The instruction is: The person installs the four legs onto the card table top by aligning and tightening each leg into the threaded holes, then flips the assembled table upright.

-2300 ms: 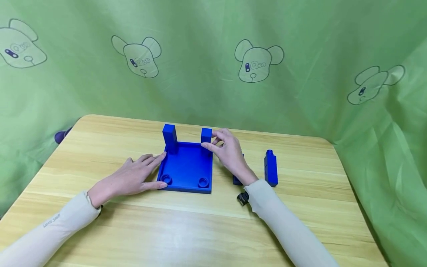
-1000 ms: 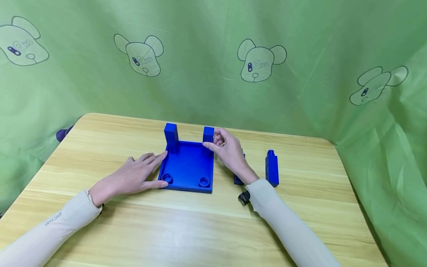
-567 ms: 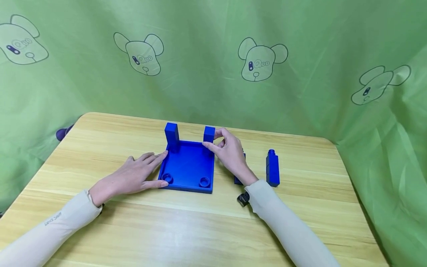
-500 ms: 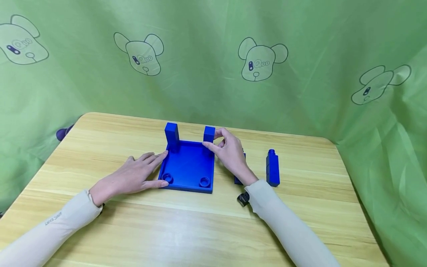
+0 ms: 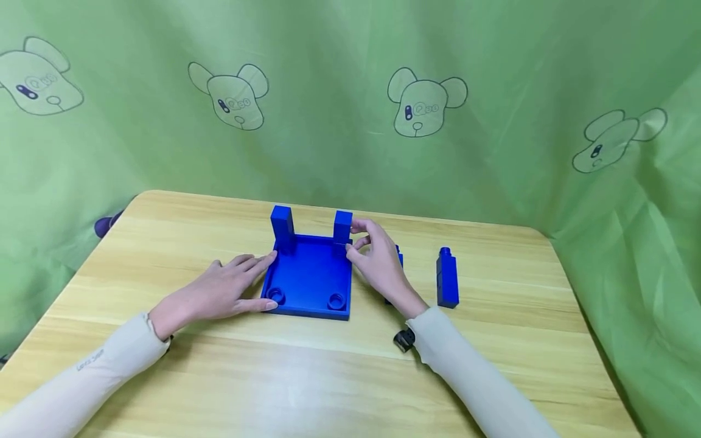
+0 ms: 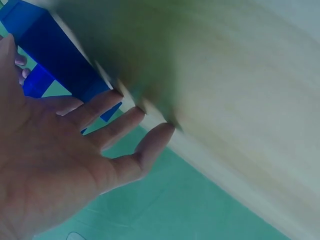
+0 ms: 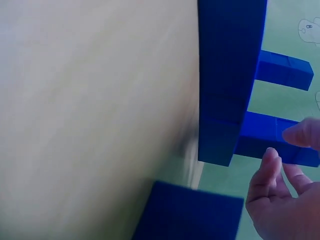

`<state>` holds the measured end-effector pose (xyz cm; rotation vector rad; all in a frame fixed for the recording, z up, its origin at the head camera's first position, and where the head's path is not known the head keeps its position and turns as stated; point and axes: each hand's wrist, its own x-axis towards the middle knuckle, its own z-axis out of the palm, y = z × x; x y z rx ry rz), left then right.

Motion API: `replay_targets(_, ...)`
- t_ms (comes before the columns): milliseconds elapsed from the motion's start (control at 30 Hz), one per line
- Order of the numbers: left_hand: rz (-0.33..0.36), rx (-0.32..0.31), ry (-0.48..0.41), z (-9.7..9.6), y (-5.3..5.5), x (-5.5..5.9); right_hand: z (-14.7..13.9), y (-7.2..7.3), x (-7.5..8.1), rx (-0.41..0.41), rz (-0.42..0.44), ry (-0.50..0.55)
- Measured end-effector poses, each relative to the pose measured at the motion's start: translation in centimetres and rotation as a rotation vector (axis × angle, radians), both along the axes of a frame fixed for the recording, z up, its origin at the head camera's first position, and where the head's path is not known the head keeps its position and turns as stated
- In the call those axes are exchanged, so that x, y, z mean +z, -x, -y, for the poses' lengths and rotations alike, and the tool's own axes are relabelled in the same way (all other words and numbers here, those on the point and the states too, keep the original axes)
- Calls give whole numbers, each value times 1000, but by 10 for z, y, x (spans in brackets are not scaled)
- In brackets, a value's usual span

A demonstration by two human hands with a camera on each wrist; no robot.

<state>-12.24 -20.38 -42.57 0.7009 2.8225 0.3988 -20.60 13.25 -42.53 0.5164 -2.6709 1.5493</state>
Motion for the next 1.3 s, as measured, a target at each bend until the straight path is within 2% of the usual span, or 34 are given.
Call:
replay_targets(200,35,8,-5,2,1,3,-15,-13,1,12,9,75)
replay_targets(367,42,3,-13,2,2,5,-34,-25,5,-61,24,174)
replay_targets(500,53,-3,-17,2,1,7,-50,-38,11,-128,6,200)
replay_targets(800,67,-29,-12,6,4,12,-88,-64,11,-281,-17,156)
replay_targets(1033,110,-60,-11,7,9,14,-118,-75,3,-390,21,12)
replay_targets(1167,133,-67,-7,8,11,17,-130,-74,-1,-395,59,-24)
replay_targets(1300,148,-73,8,9,13,18,-140,-72,-6,-370,144,-54)
